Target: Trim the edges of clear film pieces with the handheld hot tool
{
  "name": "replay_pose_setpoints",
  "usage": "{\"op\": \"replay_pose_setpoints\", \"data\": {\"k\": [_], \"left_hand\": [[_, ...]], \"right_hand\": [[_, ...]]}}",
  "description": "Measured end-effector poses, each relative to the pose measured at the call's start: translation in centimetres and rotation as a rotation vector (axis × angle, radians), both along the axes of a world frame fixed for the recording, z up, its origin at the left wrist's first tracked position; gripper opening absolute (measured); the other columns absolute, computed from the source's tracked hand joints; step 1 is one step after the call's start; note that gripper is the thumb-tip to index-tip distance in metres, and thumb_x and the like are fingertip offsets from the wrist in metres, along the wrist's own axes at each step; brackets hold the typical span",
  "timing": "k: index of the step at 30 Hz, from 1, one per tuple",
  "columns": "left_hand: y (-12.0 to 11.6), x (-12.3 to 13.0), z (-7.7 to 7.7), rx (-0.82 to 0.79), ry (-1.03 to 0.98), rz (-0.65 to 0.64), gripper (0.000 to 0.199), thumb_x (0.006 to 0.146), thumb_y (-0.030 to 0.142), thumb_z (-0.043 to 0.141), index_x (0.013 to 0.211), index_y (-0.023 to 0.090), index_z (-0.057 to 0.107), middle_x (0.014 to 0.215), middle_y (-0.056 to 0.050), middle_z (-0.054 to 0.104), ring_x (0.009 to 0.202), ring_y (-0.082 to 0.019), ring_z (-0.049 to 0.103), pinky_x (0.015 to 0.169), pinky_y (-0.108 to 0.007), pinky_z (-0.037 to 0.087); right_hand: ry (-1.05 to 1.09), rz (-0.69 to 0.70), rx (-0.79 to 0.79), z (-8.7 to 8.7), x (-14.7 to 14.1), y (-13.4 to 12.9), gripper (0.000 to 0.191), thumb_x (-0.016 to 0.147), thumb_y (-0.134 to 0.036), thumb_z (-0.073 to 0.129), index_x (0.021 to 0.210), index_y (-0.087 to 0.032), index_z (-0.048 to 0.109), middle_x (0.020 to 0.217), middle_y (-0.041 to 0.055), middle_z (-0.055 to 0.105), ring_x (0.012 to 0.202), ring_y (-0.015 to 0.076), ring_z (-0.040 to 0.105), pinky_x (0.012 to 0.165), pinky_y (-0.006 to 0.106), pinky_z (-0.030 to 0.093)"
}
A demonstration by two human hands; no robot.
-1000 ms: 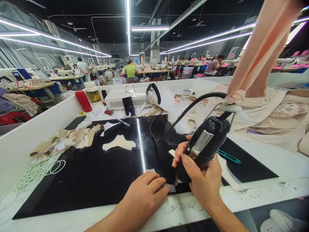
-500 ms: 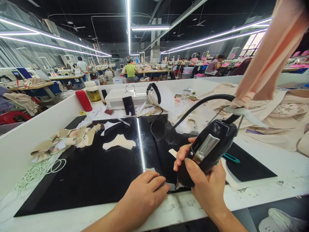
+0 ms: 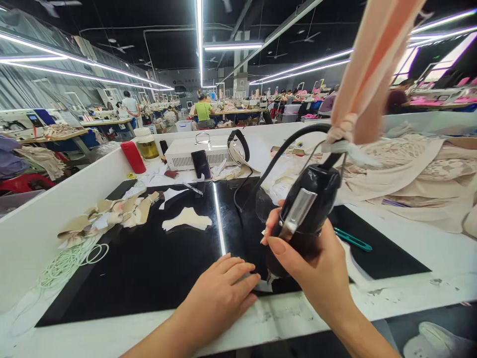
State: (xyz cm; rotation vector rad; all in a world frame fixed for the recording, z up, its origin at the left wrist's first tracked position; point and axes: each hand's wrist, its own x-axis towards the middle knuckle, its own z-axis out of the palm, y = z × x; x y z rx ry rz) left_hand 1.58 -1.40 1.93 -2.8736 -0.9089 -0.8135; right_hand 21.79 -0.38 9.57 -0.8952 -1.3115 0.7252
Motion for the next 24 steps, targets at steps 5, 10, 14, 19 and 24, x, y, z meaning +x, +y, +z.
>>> {"op": "replay_pose_setpoints", "data": {"k": [5,10,14,19,24], "left_hand": [[-1.4,-4.2,1.7,-0.164,-0.004,0.159,0.038,0.099,0.024,0.082,0.134,0.021,0.068,0.122,-0.007,0.076,0.107,-0.024,0.074,0.096,-0.040,0.066],[-3.1,-7.2,0.6,-0.238,-0.054,0.302,0.046,0.088,0.016,0.089,0.129,0.023,0.071,0.120,-0.007,0.074,0.106,-0.025,0.075,0.091,-0.038,0.067],[-3.6,-7.1,-0.5,-0.271,-0.154,0.323,0.034,0.090,0.011,0.084,0.120,0.023,0.074,0.118,-0.006,0.075,0.106,-0.025,0.074,0.097,-0.041,0.065],[-3.6,-6.7,-1.0,-0.342,-0.200,0.345,0.029,0.094,0.007,0.076,0.118,0.023,0.075,0.122,-0.007,0.075,0.111,-0.026,0.071,0.103,-0.044,0.062],[-3.8,-6.8,-0.9,-0.365,-0.245,0.353,0.030,0.096,0.009,0.074,0.122,0.023,0.073,0.126,-0.008,0.075,0.116,-0.027,0.070,0.107,-0.044,0.060]], "right_hand": [[0.089,0.036,0.028,-0.7,-2.1,-0.1,0.033,0.083,-0.042,0.091,0.100,-0.030,0.066,0.084,-0.0007,0.074,0.062,0.0194,0.069,0.054,0.031,0.062],[0.182,0.072,-0.006,-2.3,-4.3,-0.1,0.040,0.085,-0.048,0.092,0.109,-0.030,0.066,0.092,0.0012,0.073,0.068,0.0202,0.069,0.059,0.033,0.064],[0.242,0.190,0.033,-2.5,-6.3,0.0,0.028,0.091,-0.036,0.088,0.109,-0.031,0.067,0.092,-0.0007,0.074,0.070,0.0184,0.070,0.065,0.032,0.066],[0.358,0.227,0.066,-1.8,-8.7,0.1,0.026,0.088,-0.022,0.085,0.105,-0.032,0.069,0.088,-0.0038,0.074,0.067,0.0145,0.069,0.064,0.026,0.065],[0.412,0.285,0.065,-2.2,-10.0,0.5,0.022,0.090,-0.023,0.083,0.107,-0.033,0.071,0.091,-0.0042,0.072,0.070,0.0136,0.068,0.064,0.025,0.063]]}}
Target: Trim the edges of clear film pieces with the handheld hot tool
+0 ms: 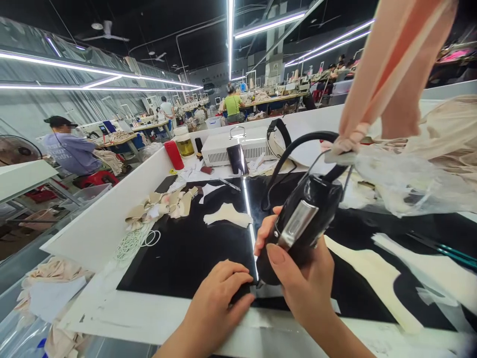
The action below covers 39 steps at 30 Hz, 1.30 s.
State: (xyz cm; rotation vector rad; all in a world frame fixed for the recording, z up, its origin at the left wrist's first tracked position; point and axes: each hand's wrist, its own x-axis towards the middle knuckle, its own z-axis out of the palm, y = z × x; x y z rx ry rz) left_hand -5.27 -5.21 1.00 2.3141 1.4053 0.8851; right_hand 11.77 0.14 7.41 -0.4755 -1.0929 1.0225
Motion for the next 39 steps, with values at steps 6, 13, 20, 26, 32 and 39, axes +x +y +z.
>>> {"op": "replay_pose_setpoints", "data": {"k": [6,13,20,26,32,39], "left_hand": [[-0.4,-0.2,0.1,0.015,-0.111,0.043,0.027,0.104,0.009,0.060,0.122,0.023,0.073,0.123,-0.008,0.075,0.114,-0.021,0.071,0.102,-0.033,0.059],[-0.3,0.1,0.3,0.024,-0.176,0.043,0.032,0.104,0.008,0.057,0.123,0.028,0.073,0.120,-0.004,0.076,0.111,-0.019,0.071,0.101,-0.031,0.057],[-0.2,0.1,0.1,0.062,-0.169,0.045,0.029,0.103,0.007,0.058,0.120,0.025,0.073,0.119,-0.005,0.077,0.111,-0.020,0.072,0.100,-0.031,0.059],[-0.2,0.2,0.1,0.049,-0.155,0.050,0.029,0.102,0.007,0.058,0.119,0.024,0.073,0.118,-0.005,0.077,0.110,-0.020,0.073,0.101,-0.033,0.060],[-0.1,0.3,-0.4,0.050,-0.112,0.011,0.028,0.103,0.007,0.056,0.115,0.024,0.074,0.117,-0.007,0.076,0.110,-0.022,0.072,0.100,-0.034,0.061],[1.3,-0.9,0.4,0.069,0.047,-0.141,0.029,0.102,0.007,0.055,0.113,0.026,0.075,0.119,-0.006,0.076,0.107,-0.021,0.074,0.094,-0.030,0.063]], "right_hand": [[0.004,0.039,-0.005,-0.8,-0.6,0.2,0.024,0.093,-0.025,0.083,0.113,-0.034,0.073,0.094,-0.0034,0.072,0.074,0.0140,0.068,0.067,0.026,0.063],[-0.028,0.031,0.005,-1.3,-0.5,0.2,0.024,0.097,-0.023,0.079,0.117,-0.033,0.072,0.095,-0.0012,0.072,0.074,0.0156,0.068,0.065,0.028,0.062],[-0.021,0.080,0.005,-1.4,0.1,0.2,0.028,0.098,-0.031,0.082,0.123,-0.033,0.070,0.095,-0.0003,0.071,0.072,0.0161,0.067,0.064,0.030,0.064],[-0.021,0.113,-0.021,-1.6,0.6,-0.5,0.025,0.098,-0.033,0.083,0.119,-0.032,0.070,0.096,0.0007,0.070,0.075,0.0168,0.069,0.066,0.031,0.065],[-0.024,0.120,-0.034,-1.6,0.2,-0.6,0.031,0.099,-0.035,0.082,0.126,-0.034,0.067,0.095,-0.0001,0.071,0.073,0.0160,0.069,0.064,0.029,0.064],[-0.148,0.019,0.012,1.1,2.8,0.0,0.035,0.090,-0.040,0.089,0.115,-0.031,0.066,0.092,-0.0006,0.076,0.069,0.0156,0.070,0.063,0.028,0.065]]}}
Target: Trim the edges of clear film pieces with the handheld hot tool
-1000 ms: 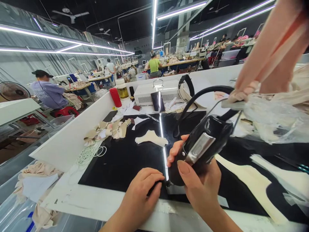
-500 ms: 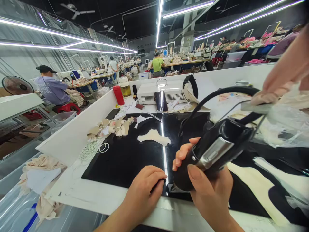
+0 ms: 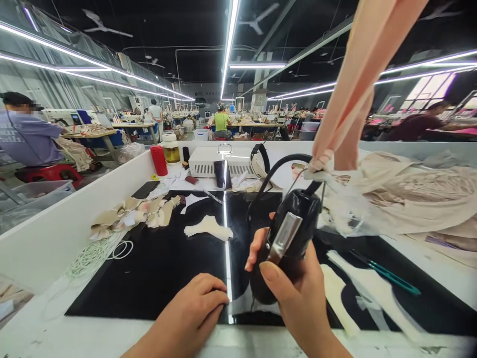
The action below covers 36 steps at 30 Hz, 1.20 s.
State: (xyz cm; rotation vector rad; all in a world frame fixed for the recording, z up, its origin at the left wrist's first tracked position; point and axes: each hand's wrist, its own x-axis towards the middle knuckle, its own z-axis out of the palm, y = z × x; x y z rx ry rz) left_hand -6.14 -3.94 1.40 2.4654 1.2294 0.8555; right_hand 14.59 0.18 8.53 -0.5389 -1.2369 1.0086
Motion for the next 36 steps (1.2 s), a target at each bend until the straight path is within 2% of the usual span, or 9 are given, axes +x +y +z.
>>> {"op": "replay_pose_setpoints", "data": {"k": [4,7,12,17,21,26,31,36], "left_hand": [[3.0,-0.5,1.5,-0.003,0.062,-0.128,0.028,0.105,0.008,0.057,0.119,0.025,0.074,0.122,-0.006,0.077,0.111,-0.022,0.074,0.099,-0.033,0.062],[5.7,-0.1,2.5,0.006,0.105,-0.276,0.021,0.104,0.013,0.068,0.122,0.022,0.072,0.124,-0.008,0.077,0.119,-0.025,0.072,0.112,-0.041,0.056],[8.3,1.5,3.2,-0.099,0.066,-0.459,0.043,0.095,0.024,0.086,0.134,0.028,0.069,0.131,-0.006,0.078,0.139,-0.028,0.065,0.121,-0.042,0.050],[9.0,2.0,2.6,-0.209,0.037,-0.540,0.061,0.088,0.031,0.093,0.142,0.036,0.064,0.139,-0.006,0.076,0.150,-0.030,0.058,0.133,-0.055,0.035],[9.1,1.7,1.9,-0.268,0.020,-0.560,0.073,0.083,0.033,0.097,0.146,0.035,0.060,0.143,-0.009,0.074,0.153,-0.033,0.054,0.132,-0.064,0.031],[9.0,1.8,1.8,-0.295,0.032,-0.570,0.074,0.083,0.037,0.097,0.146,0.034,0.060,0.142,-0.010,0.074,0.152,-0.034,0.056,0.133,-0.066,0.027],[8.8,2.1,2.0,-0.287,-0.034,-0.538,0.070,0.078,0.041,0.100,0.138,0.033,0.066,0.136,-0.011,0.076,0.143,-0.037,0.064,0.131,-0.067,0.031],[8.9,2.1,1.6,-0.319,-0.089,-0.546,0.071,0.076,0.044,0.101,0.135,0.031,0.065,0.137,-0.011,0.076,0.144,-0.037,0.063,0.131,-0.071,0.026]], "right_hand": [[-0.213,-0.174,-0.040,1.4,2.2,-0.1,0.040,0.081,-0.039,0.095,0.109,-0.028,0.068,0.088,-0.0002,0.077,0.067,0.0176,0.072,0.058,0.027,0.064],[-0.256,-0.289,-0.043,1.3,3.2,0.1,0.039,0.083,-0.039,0.094,0.110,-0.028,0.069,0.091,0.0005,0.077,0.068,0.0183,0.073,0.060,0.028,0.065],[-0.167,-0.282,0.057,0.1,3.9,0.8,0.028,0.092,-0.033,0.087,0.112,-0.030,0.068,0.092,0.0000,0.074,0.066,0.0179,0.073,0.055,0.028,0.064],[-0.060,-0.261,0.014,-0.7,3.7,1.2,0.034,0.092,-0.032,0.088,0.120,-0.030,0.069,0.092,0.0016,0.072,0.070,0.0198,0.072,0.061,0.036,0.067],[-0.012,-0.281,0.002,-0.9,3.1,1.6,0.036,0.090,-0.034,0.089,0.120,-0.030,0.070,0.090,0.0015,0.070,0.070,0.0205,0.070,0.061,0.038,0.066],[0.019,-0.245,0.042,-1.0,2.2,2.0,0.034,0.091,-0.031,0.088,0.120,-0.031,0.072,0.090,0.0005,0.070,0.071,0.0196,0.070,0.063,0.037,0.067],[0.014,-0.236,0.048,-1.4,1.6,2.3,0.034,0.092,-0.032,0.088,0.121,-0.031,0.070,0.090,0.0004,0.069,0.071,0.0195,0.069,0.063,0.037,0.066],[0.027,-0.223,0.038,-1.8,1.4,2.3,0.035,0.091,-0.032,0.088,0.121,-0.032,0.070,0.092,0.0005,0.069,0.073,0.0193,0.068,0.065,0.037,0.066]]}}
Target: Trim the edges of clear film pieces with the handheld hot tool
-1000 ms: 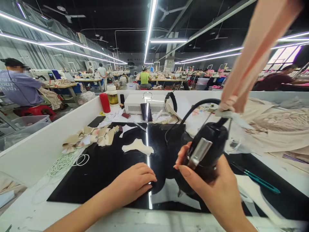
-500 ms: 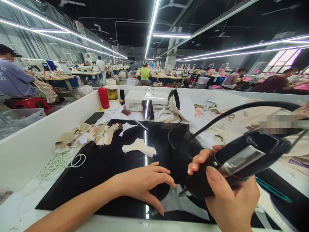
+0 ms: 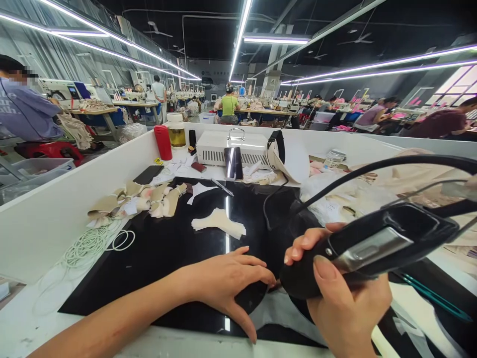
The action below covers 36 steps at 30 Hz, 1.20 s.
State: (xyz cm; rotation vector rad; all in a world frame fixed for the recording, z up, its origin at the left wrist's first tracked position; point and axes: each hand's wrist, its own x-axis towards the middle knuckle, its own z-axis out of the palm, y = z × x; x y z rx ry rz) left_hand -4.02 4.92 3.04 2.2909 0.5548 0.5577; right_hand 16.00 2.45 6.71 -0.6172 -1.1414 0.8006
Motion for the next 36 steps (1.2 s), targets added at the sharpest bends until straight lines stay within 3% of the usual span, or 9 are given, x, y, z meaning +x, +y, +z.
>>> {"op": "replay_pose_setpoints", "data": {"k": [6,14,25,30,36], "left_hand": [[-0.1,0.0,0.1,0.043,0.053,-0.006,0.084,0.072,0.042,0.103,0.143,0.029,0.060,0.147,-0.014,0.070,0.147,-0.038,0.060,0.131,-0.073,0.023],[-0.1,-0.1,0.2,0.047,0.060,0.002,0.085,0.070,0.046,0.104,0.142,0.031,0.062,0.144,-0.012,0.072,0.146,-0.039,0.061,0.132,-0.071,0.023],[-0.2,-0.2,0.3,0.109,0.103,-0.018,0.103,0.067,0.040,0.106,0.156,0.030,0.054,0.142,-0.013,0.073,0.151,-0.040,0.056,0.131,-0.072,0.022],[-0.2,-0.2,0.7,0.124,0.111,-0.028,0.115,0.066,0.040,0.106,0.163,0.027,0.046,0.151,-0.017,0.068,0.152,-0.041,0.054,0.130,-0.074,0.023],[0.1,-0.2,0.5,0.071,0.153,-0.061,0.129,0.069,0.048,0.104,0.172,0.025,0.031,0.158,-0.018,0.061,0.158,-0.039,0.045,0.134,-0.070,0.014]], "right_hand": [[0.013,0.026,-0.002,-0.1,-0.5,0.0,0.032,0.094,-0.029,0.085,0.122,-0.032,0.069,0.092,0.0002,0.069,0.074,0.0186,0.068,0.065,0.035,0.065],[0.026,0.030,-0.017,0.3,-0.7,-0.6,0.033,0.093,-0.032,0.086,0.121,-0.032,0.068,0.090,-0.0001,0.069,0.071,0.0191,0.067,0.062,0.035,0.064],[0.033,0.084,-0.025,0.3,-1.3,-1.3,0.030,0.097,-0.033,0.084,0.122,-0.033,0.067,0.091,-0.0008,0.069,0.070,0.0173,0.069,0.065,0.033,0.065],[0.085,0.137,-0.043,0.5,-2.0,-2.2,0.033,0.094,-0.039,0.086,0.121,-0.033,0.068,0.090,-0.0002,0.069,0.070,0.0177,0.067,0.064,0.033,0.064],[0.065,0.179,-0.021,-0.1,-2.2,-2.5,0.031,0.099,-0.035,0.082,0.127,-0.033,0.067,0.094,0.0006,0.070,0.074,0.0175,0.069,0.076,0.040,0.067]]}}
